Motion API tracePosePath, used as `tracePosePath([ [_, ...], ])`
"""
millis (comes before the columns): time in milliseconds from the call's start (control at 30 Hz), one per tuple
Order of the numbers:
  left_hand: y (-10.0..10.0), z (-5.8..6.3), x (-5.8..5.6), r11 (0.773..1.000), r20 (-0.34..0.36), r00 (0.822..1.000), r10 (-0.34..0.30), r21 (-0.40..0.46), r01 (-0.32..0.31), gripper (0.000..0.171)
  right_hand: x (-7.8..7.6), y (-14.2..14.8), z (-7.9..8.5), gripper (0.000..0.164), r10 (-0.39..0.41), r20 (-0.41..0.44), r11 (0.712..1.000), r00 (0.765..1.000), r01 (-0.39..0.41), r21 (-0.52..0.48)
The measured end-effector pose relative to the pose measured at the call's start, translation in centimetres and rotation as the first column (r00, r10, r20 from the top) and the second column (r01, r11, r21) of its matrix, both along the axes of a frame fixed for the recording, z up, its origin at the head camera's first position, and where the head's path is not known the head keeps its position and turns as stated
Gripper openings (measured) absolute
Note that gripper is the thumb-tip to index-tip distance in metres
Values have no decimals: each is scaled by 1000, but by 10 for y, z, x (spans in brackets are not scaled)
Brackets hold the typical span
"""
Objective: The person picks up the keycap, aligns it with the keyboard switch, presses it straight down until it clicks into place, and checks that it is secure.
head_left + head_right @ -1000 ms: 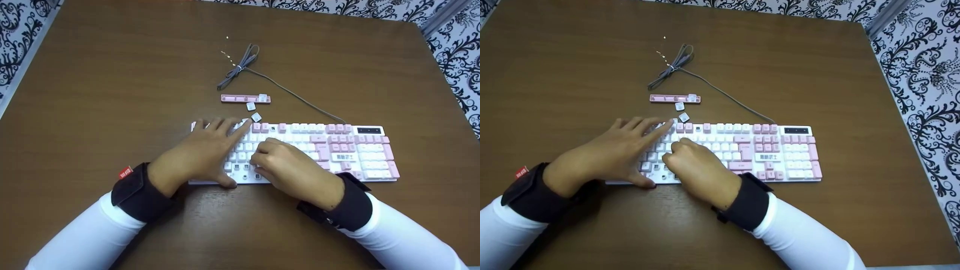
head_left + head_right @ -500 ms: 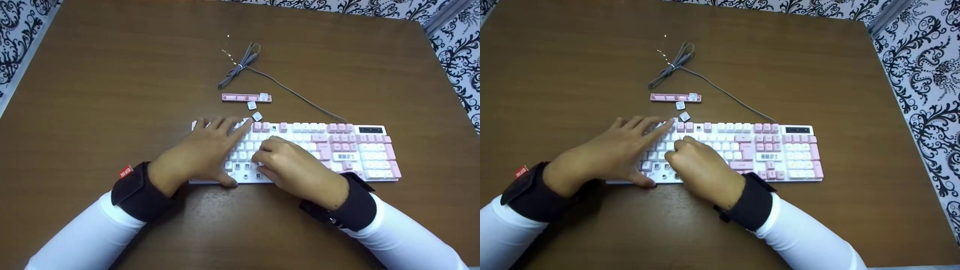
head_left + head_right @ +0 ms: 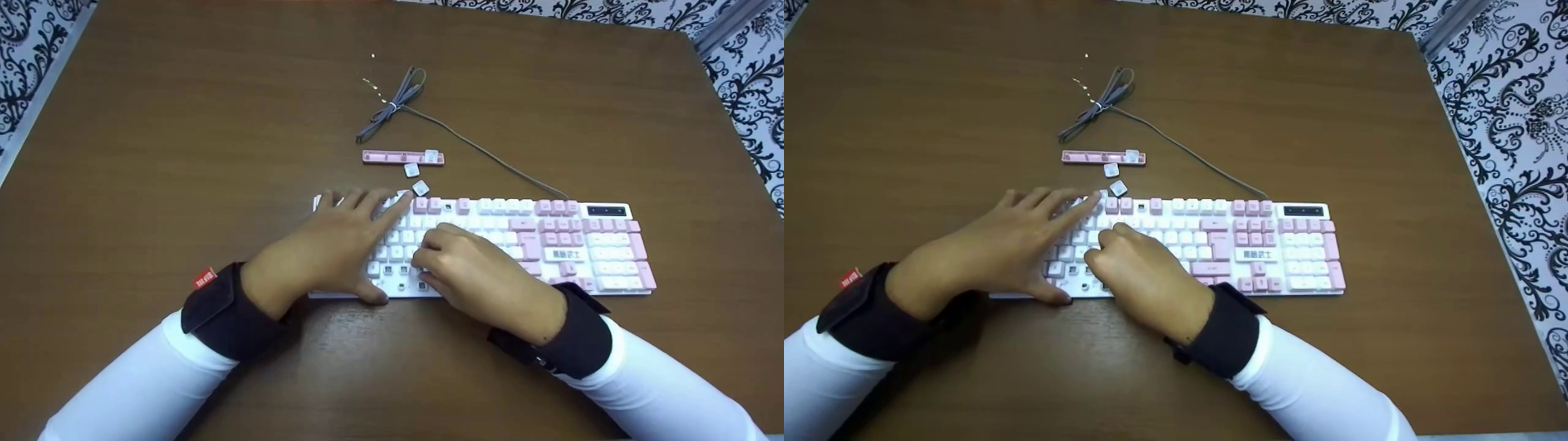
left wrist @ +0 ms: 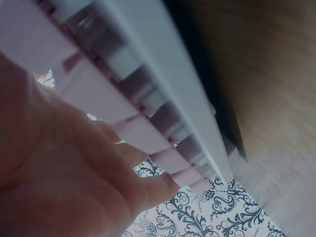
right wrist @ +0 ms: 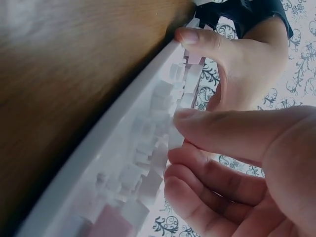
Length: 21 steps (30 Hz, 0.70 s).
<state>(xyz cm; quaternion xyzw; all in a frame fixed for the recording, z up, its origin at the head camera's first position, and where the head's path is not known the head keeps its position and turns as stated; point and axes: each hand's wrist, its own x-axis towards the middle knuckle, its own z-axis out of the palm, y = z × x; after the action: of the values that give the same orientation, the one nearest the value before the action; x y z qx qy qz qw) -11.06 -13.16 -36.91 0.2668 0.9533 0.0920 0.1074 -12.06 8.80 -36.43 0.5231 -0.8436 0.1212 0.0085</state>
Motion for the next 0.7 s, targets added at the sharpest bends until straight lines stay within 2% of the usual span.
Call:
tracePosePath([
  [333, 1, 1, 0, 1000, 12, 1000, 2, -15, -2, 135, 3, -5, 2, 4, -10, -9, 1000, 1000, 10, 12],
  [700, 1, 0, -1, 1000, 6, 1000, 3, -25, -3, 135, 7, -10, 1, 9, -1, -108, 999, 994, 5, 41],
])
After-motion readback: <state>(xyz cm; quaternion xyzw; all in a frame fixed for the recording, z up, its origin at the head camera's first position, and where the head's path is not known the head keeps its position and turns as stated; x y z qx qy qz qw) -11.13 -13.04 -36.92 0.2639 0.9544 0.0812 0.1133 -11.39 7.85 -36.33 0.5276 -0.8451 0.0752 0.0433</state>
